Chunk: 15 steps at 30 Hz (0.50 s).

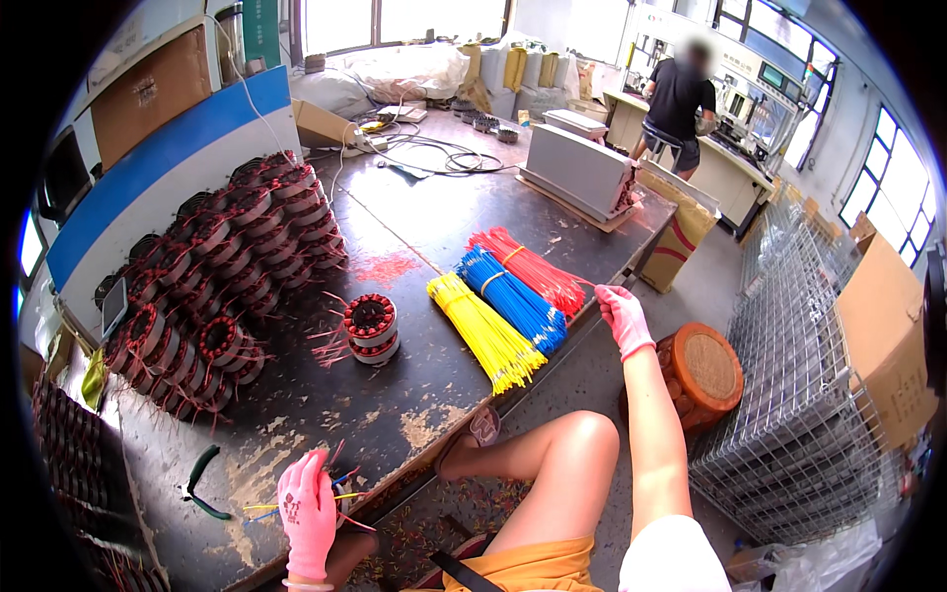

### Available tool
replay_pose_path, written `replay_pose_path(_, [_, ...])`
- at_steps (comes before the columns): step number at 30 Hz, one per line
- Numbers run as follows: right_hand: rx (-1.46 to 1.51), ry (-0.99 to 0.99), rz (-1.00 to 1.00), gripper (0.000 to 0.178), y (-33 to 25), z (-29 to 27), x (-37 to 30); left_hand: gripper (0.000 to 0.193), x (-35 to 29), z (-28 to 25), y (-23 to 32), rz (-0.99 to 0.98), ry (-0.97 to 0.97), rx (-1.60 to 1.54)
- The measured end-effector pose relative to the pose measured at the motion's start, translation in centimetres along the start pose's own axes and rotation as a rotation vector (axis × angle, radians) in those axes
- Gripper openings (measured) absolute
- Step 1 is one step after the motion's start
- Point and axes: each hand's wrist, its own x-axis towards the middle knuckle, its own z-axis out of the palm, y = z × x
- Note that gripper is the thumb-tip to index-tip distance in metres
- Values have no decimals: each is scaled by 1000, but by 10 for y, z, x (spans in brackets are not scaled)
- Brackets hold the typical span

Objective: The person sits at a workbench and assembles small electrical components by inserting colored plastic sticks into a black cylindrical object. They use pliers to trim the sticks and place the finished units into a stack.

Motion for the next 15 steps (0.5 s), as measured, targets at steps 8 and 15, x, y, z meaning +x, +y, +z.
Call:
replay_pose_path(8, [-108, -141, -616, 3, -75, 97, -146, 42, 17, -20, 43, 258, 353, 166])
replay_pose_path(15, [-150, -896, -761, 17, -92, 185, -299, 33, 49, -68, 120, 707, 379, 227])
